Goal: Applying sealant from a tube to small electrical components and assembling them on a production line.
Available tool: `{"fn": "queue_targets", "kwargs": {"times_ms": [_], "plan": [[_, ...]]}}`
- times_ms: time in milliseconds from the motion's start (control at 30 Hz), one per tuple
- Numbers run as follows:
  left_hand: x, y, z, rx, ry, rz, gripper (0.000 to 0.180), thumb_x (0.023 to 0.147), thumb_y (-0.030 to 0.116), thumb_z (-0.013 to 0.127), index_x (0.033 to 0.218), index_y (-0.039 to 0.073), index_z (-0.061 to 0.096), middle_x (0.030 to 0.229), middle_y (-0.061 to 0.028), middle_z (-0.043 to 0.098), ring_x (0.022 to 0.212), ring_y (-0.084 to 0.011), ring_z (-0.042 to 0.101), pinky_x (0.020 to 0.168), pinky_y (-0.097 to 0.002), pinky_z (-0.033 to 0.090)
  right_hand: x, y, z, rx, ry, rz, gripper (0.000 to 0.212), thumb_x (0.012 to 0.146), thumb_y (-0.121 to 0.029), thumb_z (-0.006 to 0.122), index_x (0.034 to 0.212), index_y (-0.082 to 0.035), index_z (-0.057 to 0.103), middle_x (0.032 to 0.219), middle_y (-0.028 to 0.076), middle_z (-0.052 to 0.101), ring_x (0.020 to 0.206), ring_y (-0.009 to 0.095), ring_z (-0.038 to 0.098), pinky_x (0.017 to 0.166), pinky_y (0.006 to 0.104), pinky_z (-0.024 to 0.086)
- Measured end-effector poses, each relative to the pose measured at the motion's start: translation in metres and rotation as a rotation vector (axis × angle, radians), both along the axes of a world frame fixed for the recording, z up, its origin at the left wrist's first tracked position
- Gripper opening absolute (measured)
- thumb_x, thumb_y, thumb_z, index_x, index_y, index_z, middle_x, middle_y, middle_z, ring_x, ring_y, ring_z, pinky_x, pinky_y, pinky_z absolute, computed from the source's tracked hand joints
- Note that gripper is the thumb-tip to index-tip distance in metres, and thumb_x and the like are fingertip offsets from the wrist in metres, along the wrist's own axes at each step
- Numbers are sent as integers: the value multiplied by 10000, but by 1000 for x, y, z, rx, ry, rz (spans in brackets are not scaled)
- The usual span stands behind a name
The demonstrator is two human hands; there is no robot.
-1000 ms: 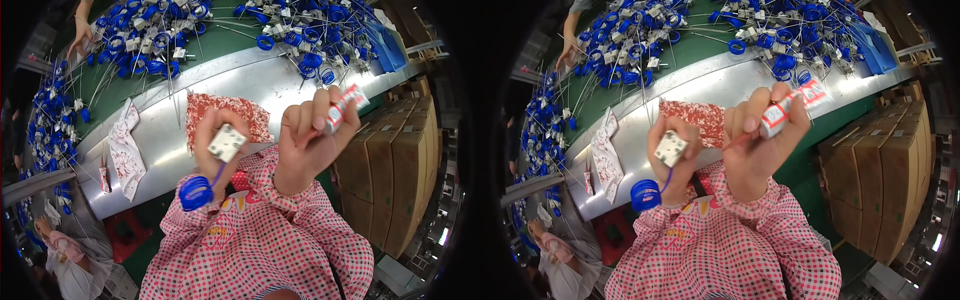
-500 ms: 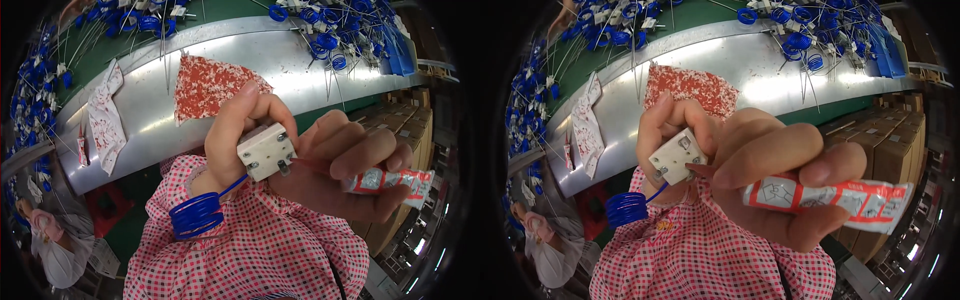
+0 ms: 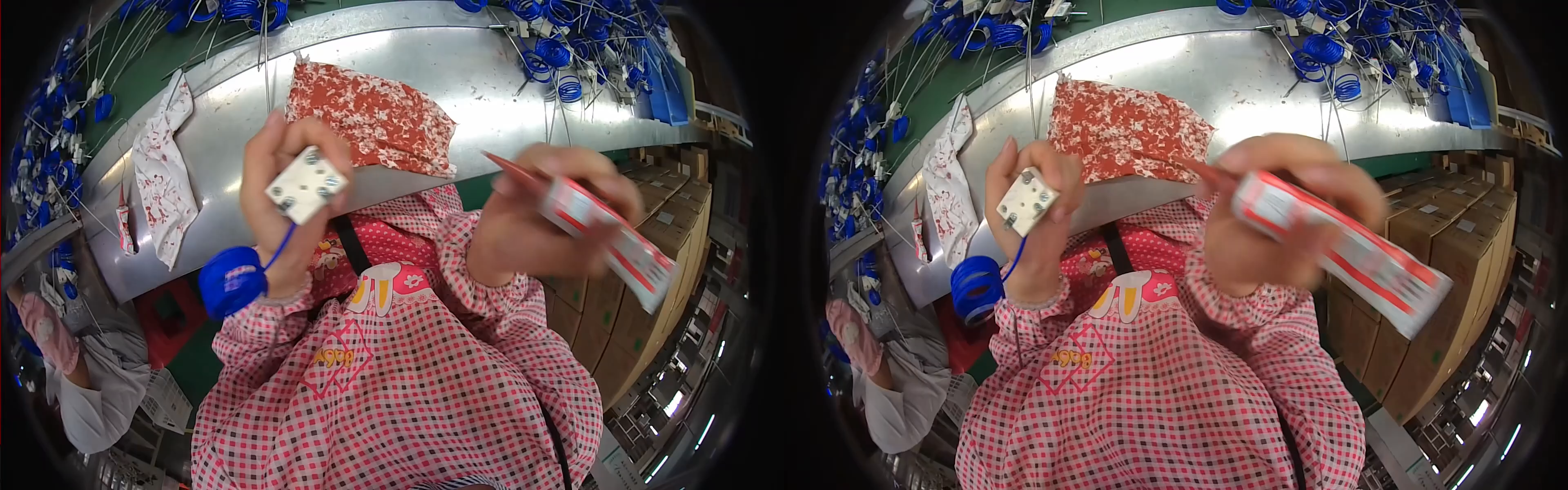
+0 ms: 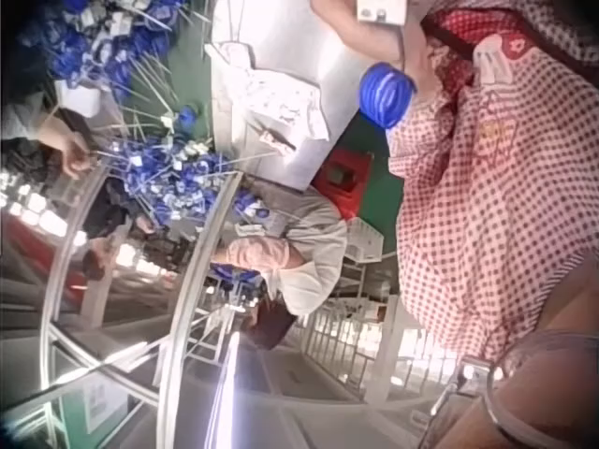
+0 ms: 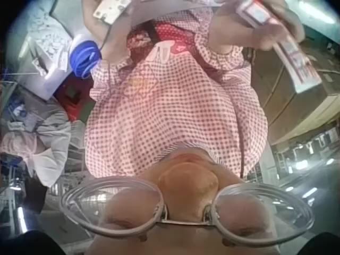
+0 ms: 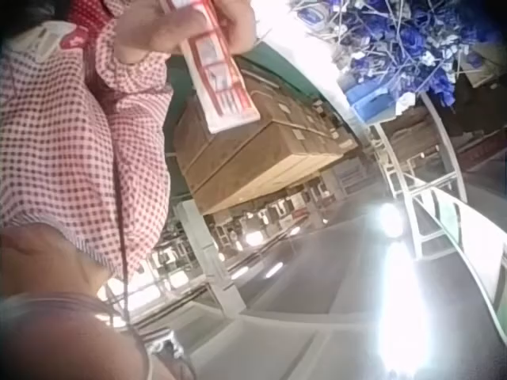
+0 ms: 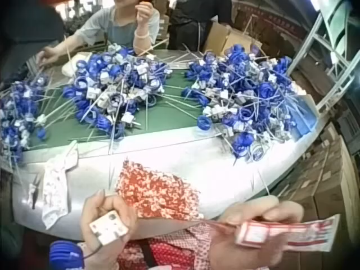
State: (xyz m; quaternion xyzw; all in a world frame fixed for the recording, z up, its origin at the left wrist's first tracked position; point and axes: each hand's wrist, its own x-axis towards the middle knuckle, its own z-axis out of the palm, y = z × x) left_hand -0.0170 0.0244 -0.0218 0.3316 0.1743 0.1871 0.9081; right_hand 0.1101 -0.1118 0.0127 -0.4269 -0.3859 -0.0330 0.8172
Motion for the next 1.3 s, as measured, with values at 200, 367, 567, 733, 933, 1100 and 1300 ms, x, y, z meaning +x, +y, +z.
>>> {"fn": "queue_targets", "kwargs": {"times_ms": [200,367,567,733,933,1100,1300], "plan": [[-35,14,-42,71,158,211,507,920,374,258,678,9,512,602,-79,500,517,-129,441,499,-232,347,-11,-21,-77,-746,-95,69,192,825,-10,461,999,-9,380,997,177,491,797,233,587,740,321,490],[-23,11,-55,59,233,194,528,916,393,258,700,-2,534,628,-76,520,523,-139,484,506,-237,383,-25,-9,-92,-820,-227,110,260,735,13,619,959,-10,490,1030,157,516,898,246,572,764,302,463],[-23,12,-61,65,317,187,544,908,419,252,701,6,539,627,-68,533,514,-123,497,493,-227,403,-32,11,-83,-905,-240,106,254,710,-19,658,929,-14,529,968,143,559,852,261,571,720,314,458],[-24,9,-58,78,350,181,549,907,425,246,707,9,543,628,-64,535,513,-114,499,482,-217,404,-26,8,-78,-944,-246,50,193,731,-24,644,895,-3,546,928,137,573,829,233,576,703,289,457],[-22,8,-59,123,383,164,565,907,434,232,715,3,544,621,-65,538,513,-102,497,476,-207,397,-14,0,-70,-1057,60,-20,137,776,-43,617,887,2,550,885,85,582,782,119,551,660,225,443],[-23,8,-60,142,386,176,570,904,443,235,716,3,545,605,-62,534,506,-103,495,471,-205,391,-7,-1,-61,-1088,-116,-101,132,768,-23,611,879,0,544,877,77,583,758,123,553,671,226,440],[-22,6,-54,126,397,158,563,901,447,242,719,10,547,611,-55,537,512,-101,496,475,-200,387,-6,-6,-61,-941,-132,106,176,793,-37,570,958,-4,518,969,135,568,793,165,577,707,259,449]]}}
